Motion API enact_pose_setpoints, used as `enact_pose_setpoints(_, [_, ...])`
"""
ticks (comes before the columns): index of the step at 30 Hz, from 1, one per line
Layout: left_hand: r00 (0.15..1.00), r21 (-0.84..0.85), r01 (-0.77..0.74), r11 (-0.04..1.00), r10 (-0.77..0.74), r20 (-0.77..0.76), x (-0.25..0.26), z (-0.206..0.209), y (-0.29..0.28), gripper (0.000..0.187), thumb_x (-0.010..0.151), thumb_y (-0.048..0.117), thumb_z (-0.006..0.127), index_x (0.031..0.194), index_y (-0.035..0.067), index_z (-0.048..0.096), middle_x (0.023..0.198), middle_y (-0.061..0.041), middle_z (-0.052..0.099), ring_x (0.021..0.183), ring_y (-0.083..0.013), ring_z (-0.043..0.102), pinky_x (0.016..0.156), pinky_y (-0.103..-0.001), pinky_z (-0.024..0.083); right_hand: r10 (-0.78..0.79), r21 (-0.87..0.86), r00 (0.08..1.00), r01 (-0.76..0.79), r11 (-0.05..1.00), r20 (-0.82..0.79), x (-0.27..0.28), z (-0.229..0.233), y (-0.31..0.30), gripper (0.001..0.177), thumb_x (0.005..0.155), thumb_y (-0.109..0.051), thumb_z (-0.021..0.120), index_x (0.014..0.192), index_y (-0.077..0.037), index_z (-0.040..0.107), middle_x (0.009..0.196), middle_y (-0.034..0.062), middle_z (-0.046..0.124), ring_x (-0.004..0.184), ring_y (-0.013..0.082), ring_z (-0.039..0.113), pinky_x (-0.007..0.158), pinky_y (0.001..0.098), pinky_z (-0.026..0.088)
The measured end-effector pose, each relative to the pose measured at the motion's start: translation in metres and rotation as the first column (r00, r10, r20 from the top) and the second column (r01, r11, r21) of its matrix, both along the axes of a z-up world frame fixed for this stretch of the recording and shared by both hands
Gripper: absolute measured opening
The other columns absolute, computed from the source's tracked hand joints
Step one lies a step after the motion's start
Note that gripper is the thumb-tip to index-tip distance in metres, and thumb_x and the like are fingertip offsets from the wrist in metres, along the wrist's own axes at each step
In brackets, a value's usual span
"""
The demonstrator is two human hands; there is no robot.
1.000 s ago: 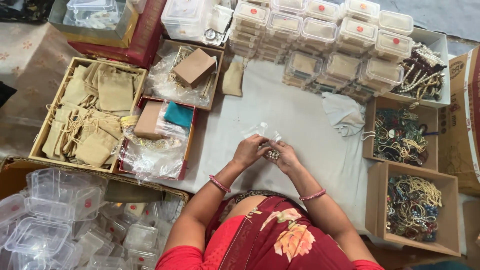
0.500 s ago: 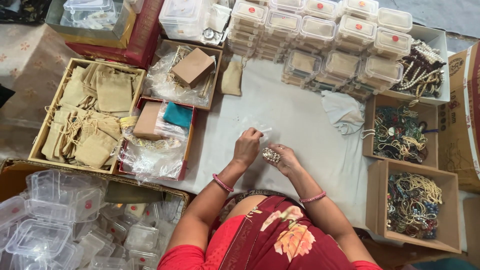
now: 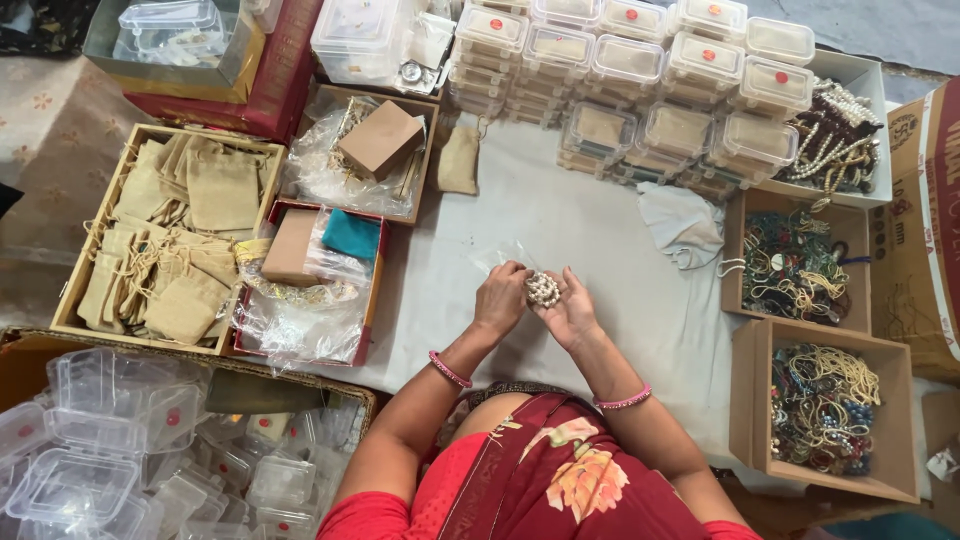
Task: The person cleans a pearl necklace with a white cloth on a white surface. They then place the necklace into a small plastic bag, put the bag into a beige pouch, and finally place the pouch into a clear plastic container.
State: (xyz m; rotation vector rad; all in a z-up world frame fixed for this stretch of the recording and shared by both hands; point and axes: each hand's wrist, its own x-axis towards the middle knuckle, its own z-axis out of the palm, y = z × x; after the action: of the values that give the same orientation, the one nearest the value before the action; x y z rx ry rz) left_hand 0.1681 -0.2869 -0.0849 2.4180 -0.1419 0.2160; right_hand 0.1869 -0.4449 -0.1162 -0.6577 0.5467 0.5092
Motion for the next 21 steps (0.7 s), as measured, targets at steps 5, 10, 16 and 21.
enact_pose_setpoints(5, [0.999,-0.045,-0.012,0.999,0.011,-0.03,0.0,0.014,-0.001,0.029,0.087,0.004,0.065,0.113,0.012,0.077,0.115,-0.002,0.07,0.106,-0.0253,0.066,0.088,-0.038,0.056,0.05,-0.075,0.982,-0.036,0.997,0.184,-0.004,0.004,-0.002,0.052,0.105,-0.027,0.049,0.148,0.001,0.04,0.129,0.0121,0.061,0.117,0.0233,0.062,0.103,0.0456,0.052])
enact_pose_setpoints(10, [1.0,-0.075,-0.023,0.997,0.021,-0.021,0.003,0.032,0.003,0.033,0.085,0.005,0.065,0.114,0.014,0.077,0.115,-0.001,0.07,0.106,-0.0248,0.066,0.087,-0.037,0.056,0.144,-0.155,0.969,-0.114,0.981,0.201,-0.005,0.05,-0.006,0.061,0.1,-0.012,0.055,0.155,0.003,0.032,0.129,0.0136,0.06,0.116,0.022,0.064,0.103,0.0435,0.054])
enact_pose_setpoints(16, [0.999,-0.072,-0.021,0.997,0.018,-0.04,0.005,0.04,0.003,0.028,0.088,0.009,0.065,0.113,0.016,0.077,0.116,0.001,0.071,0.106,-0.0232,0.066,0.086,-0.036,0.057,0.174,-0.084,0.965,-0.16,0.984,0.197,0.001,0.074,-0.011,0.064,0.093,-0.002,0.049,0.152,-0.002,0.024,0.123,0.0206,0.053,0.11,0.0302,0.064,0.098,0.0472,0.057])
enact_pose_setpoints(21, [0.994,-0.166,-0.006,0.986,-0.013,-0.11,0.012,0.04,0.01,0.032,0.086,0.008,0.064,0.112,0.018,0.079,0.112,0.0,0.072,0.104,-0.0237,0.067,0.086,-0.038,0.057,0.418,-0.649,0.724,0.053,0.759,0.548,0.0,0.05,-0.019,0.038,0.091,0.001,0.059,0.129,0.0,0.059,0.131,0.0257,0.062,0.119,0.0285,0.064,0.102,0.0426,0.055])
